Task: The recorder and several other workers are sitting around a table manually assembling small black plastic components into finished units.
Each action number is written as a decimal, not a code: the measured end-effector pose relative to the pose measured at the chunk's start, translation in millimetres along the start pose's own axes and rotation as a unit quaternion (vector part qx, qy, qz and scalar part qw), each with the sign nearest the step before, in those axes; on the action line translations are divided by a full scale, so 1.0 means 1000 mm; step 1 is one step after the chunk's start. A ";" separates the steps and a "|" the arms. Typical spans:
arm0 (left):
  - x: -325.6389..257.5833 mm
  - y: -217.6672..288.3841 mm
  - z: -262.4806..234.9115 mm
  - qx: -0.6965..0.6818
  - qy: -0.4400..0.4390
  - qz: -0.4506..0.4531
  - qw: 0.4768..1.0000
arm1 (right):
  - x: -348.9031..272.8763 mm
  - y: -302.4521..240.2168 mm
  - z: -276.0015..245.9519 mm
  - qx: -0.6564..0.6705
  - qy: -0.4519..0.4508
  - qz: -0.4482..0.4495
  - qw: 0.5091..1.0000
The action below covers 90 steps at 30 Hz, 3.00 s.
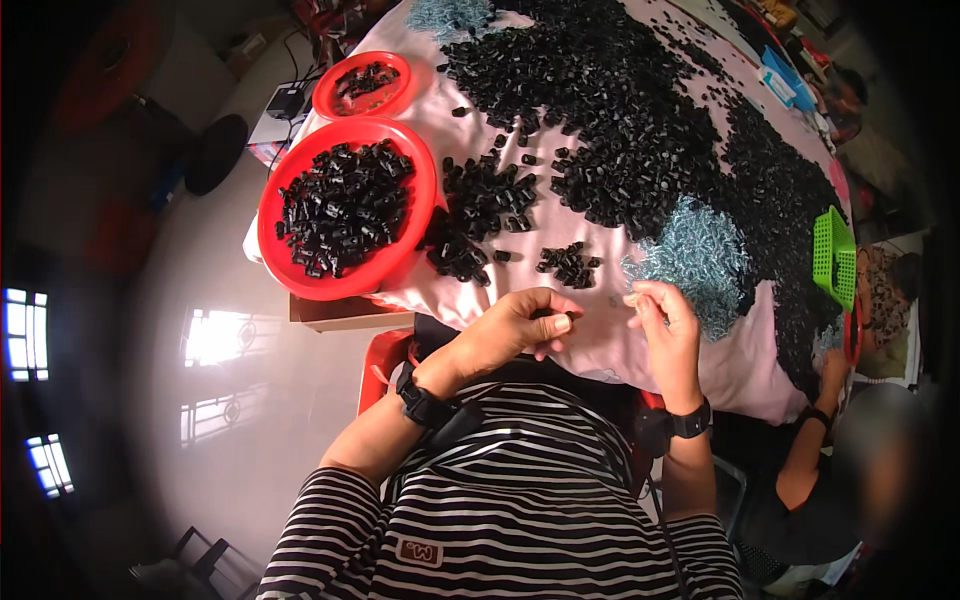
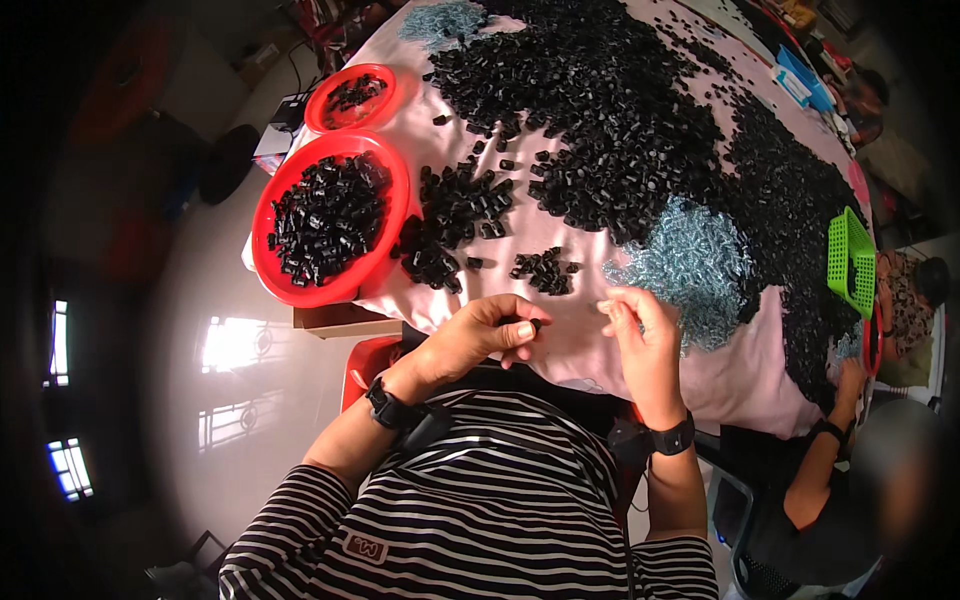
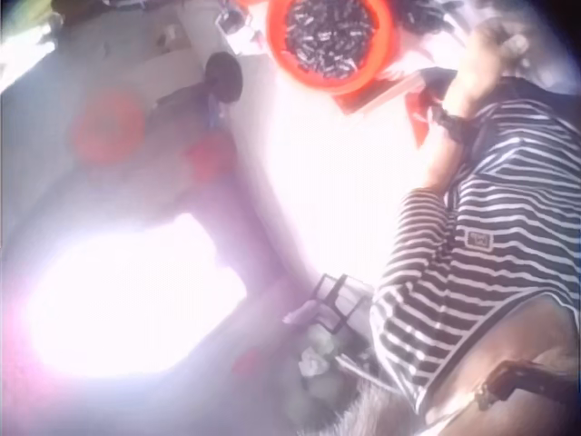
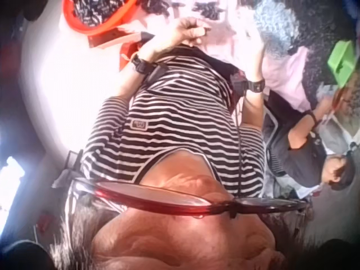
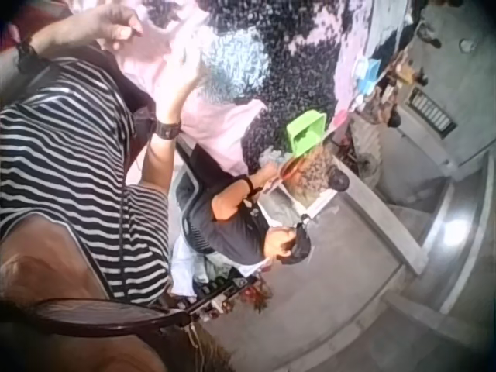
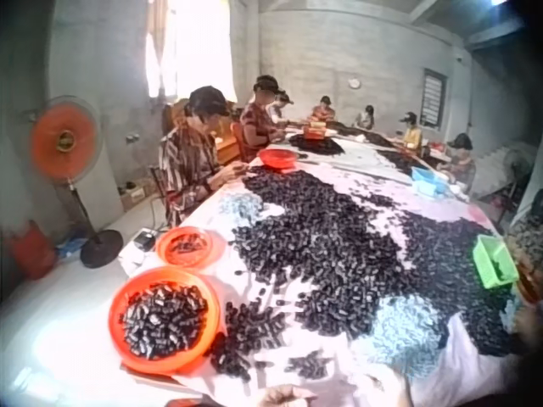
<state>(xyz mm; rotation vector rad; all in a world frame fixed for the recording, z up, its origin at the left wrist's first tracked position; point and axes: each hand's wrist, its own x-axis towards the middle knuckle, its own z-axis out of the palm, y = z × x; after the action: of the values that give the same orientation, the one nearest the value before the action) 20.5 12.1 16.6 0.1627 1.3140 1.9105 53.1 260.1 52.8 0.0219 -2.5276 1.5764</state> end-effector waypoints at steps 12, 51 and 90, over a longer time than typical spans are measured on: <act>-0.012 0.013 0.009 -0.079 -0.040 0.024 0.996 | -0.009 -0.049 0.022 -0.098 -0.017 -0.149 0.984; -0.010 0.006 0.016 -0.084 -0.014 0.043 0.995 | -0.015 -0.060 0.023 -0.149 -0.063 -0.154 0.975; -0.012 0.008 0.017 -0.074 0.010 0.049 0.996 | -0.002 -0.056 0.030 -0.255 -0.029 -0.274 0.927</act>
<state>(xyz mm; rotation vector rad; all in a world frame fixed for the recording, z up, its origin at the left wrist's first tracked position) 33.4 15.1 34.9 0.1349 1.1911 2.0902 56.7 208.3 89.5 0.6540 -2.5717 0.7026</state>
